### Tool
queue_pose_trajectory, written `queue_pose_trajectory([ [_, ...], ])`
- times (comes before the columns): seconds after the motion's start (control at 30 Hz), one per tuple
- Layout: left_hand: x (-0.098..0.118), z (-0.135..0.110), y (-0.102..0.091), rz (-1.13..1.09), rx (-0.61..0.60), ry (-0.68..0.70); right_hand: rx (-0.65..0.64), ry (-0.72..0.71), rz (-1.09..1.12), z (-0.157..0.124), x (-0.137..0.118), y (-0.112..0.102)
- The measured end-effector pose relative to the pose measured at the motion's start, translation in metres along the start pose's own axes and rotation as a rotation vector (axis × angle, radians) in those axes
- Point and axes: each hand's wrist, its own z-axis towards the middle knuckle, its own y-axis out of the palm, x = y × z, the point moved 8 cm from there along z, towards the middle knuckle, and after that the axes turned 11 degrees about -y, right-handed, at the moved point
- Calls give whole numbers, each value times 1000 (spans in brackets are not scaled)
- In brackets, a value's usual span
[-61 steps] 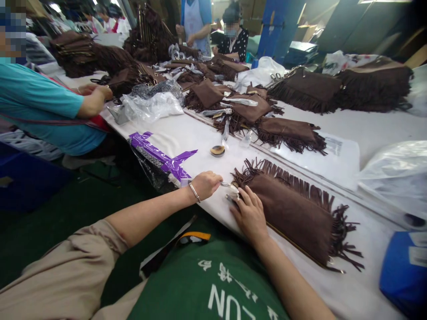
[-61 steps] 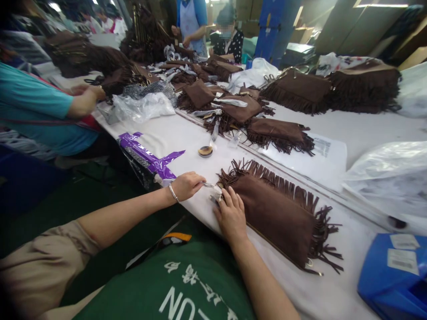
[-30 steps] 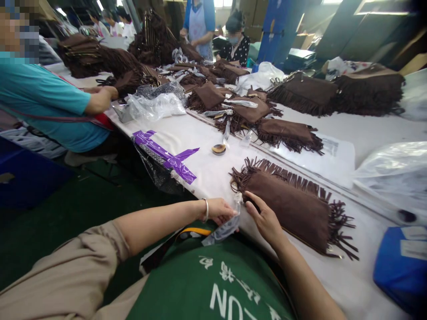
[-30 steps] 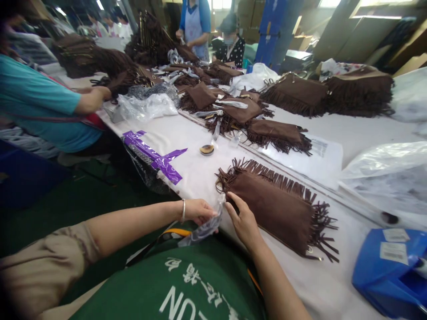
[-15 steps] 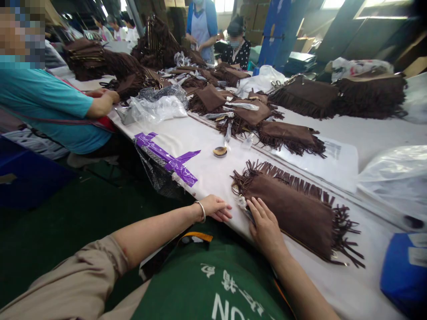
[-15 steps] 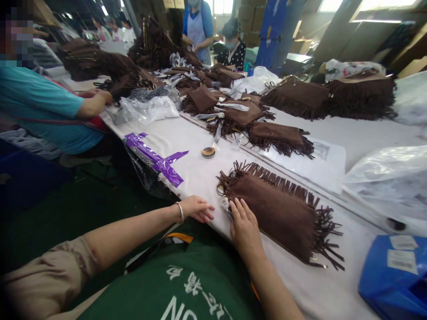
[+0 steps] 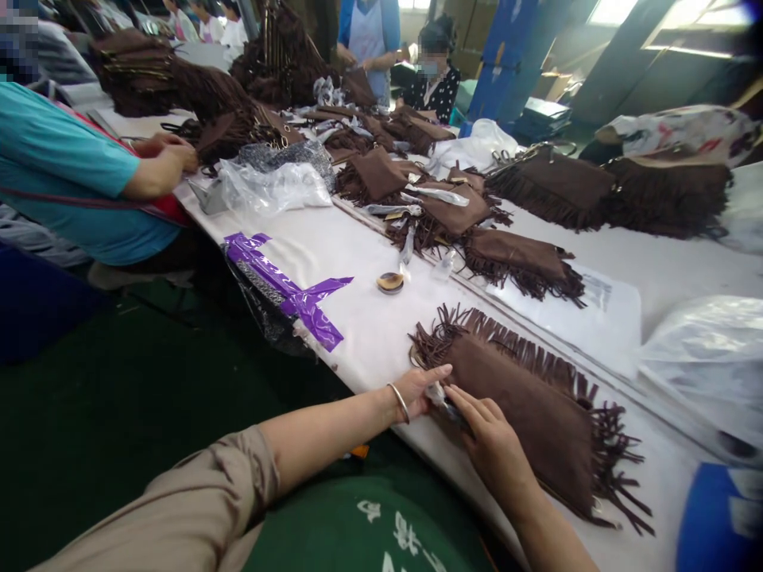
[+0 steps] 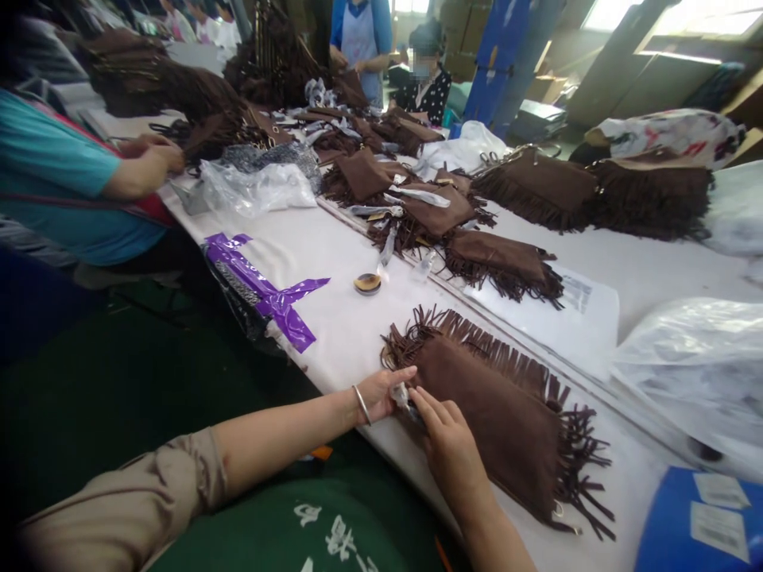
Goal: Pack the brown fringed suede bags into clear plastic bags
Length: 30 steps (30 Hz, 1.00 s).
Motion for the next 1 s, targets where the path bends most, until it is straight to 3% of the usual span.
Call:
queue_pose_trajectory([
  [0.17,23,21,9,-142,24,75,-57,-12,43,-9,-7,1],
  [0.27,35,22,7,-286,71,192,-67,-14,52,-11,-9,2],
  [0.43,39,14,5,-374,73,193,-13,-69,41,-11,-6,4],
  [0.5,50,3,10,-187,82,306,1,-102,34,-11,-6,6],
  [0.6,61,-15,29,371,161,516,8,-100,10,-11,-7,11],
  [0.7,47,-16,56,990,183,580,30,-98,-23,-13,-12,13],
  [0.8,28,-6,68,1501,213,597,48,-128,-41,-23,-14,13],
  [1.0,22,1,70,1699,194,695,184,-117,-71,-67,-12,-14],
])
